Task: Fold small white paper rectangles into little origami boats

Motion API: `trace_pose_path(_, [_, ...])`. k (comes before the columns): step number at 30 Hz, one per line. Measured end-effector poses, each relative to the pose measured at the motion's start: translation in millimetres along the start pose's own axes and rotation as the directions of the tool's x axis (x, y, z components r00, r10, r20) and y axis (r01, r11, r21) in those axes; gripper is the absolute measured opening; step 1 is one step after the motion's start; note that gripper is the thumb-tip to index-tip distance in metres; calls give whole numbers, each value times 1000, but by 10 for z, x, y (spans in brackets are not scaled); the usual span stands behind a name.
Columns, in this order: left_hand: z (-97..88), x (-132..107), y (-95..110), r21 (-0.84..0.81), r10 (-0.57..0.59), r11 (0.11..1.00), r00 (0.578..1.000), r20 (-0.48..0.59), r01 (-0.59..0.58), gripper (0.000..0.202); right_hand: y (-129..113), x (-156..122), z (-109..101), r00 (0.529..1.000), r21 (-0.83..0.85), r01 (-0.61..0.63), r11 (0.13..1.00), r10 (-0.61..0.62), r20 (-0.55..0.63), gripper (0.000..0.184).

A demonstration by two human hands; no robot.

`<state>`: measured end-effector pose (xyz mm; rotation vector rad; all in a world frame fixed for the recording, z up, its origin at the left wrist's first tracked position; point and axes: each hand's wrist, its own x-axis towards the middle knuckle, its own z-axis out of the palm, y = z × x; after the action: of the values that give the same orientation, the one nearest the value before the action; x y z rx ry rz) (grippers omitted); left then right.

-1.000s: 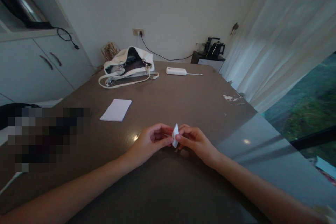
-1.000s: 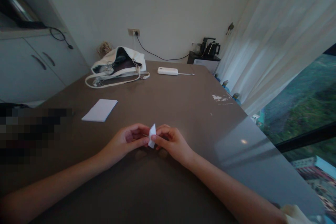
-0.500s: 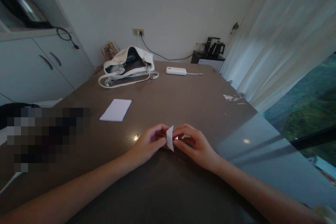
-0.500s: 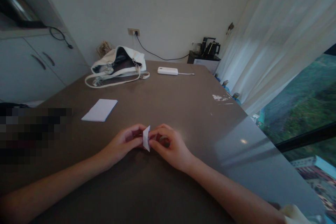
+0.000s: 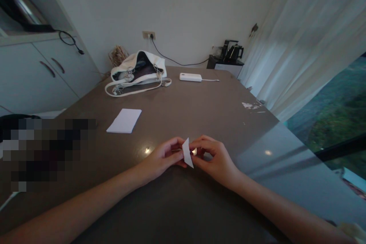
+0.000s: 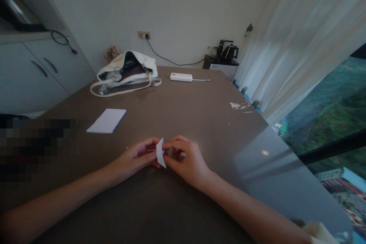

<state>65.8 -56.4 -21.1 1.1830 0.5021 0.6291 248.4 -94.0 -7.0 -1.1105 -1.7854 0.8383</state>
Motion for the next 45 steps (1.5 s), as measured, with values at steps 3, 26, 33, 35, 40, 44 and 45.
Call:
trace_pose_path(3, [-9,0,13,31,7,999,1000,20,-8,25,-14,12,-30,1000,12,10,1000,-10,28,21])
trace_pose_path(26, [-101,5,-33,49,-42,998,988,147,35,23,-38,-10,-93,950,-100,306,947,-298,91,10])
trace_pose_path(33, [-101,9,-34,97,-37,995,996,80,29,29,-43,-17,-91,978,-99,204,974,-199,63,10])
trace_pose_path(35, [-99,8,-29,113,-48,993,997,60,41,29,-48,-19,-87,980,-94,193,977,-187,70,7])
trace_pose_path(40, [-114,2,-41,147,-81,986,996,24,77,25,-70,-25,-80,979,-71,175,982,-166,118,5])
trace_pose_path(44, [-132,0,-22,220,-79,972,997,-12,80,21,-69,-23,-83,979,-74,179,981,-171,110,5])
trace_pose_path(45, [-132,1,-13,231,-78,970,997,-17,80,21,-67,-22,-86,980,-84,179,980,-170,103,5])
